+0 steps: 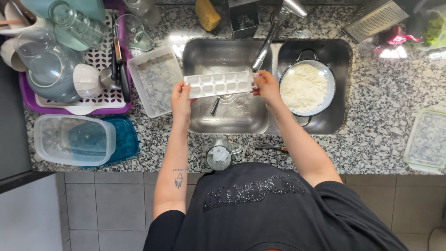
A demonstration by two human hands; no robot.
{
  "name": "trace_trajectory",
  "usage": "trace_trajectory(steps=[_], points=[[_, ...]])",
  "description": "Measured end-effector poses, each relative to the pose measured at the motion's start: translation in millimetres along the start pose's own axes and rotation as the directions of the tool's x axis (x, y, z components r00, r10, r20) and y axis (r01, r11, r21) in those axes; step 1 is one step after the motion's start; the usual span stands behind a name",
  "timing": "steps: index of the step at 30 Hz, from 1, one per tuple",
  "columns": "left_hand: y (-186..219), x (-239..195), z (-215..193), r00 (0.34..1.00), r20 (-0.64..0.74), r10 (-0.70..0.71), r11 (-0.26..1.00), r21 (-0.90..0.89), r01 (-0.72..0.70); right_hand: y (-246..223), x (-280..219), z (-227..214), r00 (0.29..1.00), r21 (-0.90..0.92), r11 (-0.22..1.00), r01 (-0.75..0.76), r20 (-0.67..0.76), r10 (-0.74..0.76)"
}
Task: The person fills an ice cube tray with water from the sink and places it in the freezer. They then use a water dispenser to fill a glass with ice and water, drink from it, and wipe the kitchen counter with a paper towel. Finally, they use a laptop at a desk.
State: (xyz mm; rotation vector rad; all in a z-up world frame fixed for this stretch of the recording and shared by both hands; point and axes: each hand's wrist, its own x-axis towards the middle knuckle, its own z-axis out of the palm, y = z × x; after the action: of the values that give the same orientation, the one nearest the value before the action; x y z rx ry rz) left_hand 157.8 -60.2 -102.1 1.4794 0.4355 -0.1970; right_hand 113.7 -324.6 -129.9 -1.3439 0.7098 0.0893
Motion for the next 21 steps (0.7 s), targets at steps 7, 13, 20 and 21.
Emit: trace_trajectory(steps=[7,13,20,21], points=[[-13,19,19,0.991,0.13,-0.03,0.951,0.309,-0.012,-17,-8,-43,0.995,-0.058,0.996,0.069,-0.067,-0.073],[0,17,42,0.976,0.219,0.0,0.805,0.579,-0.13,-28,-20,-68,0.988,-0.042,0.992,0.118,-0.094,-0.122],[8,13,16,0.969,0.243,0.036,0.641,0.739,-0.209,-27,-34,-75,0.987,0.048,0.989,0.137,-0.086,-0.133],[10,10,21,0.968,0.247,0.038,0.639,0.739,-0.214,-28,-35,-79,0.987,0.051,0.989,0.14,-0.089,-0.135]])
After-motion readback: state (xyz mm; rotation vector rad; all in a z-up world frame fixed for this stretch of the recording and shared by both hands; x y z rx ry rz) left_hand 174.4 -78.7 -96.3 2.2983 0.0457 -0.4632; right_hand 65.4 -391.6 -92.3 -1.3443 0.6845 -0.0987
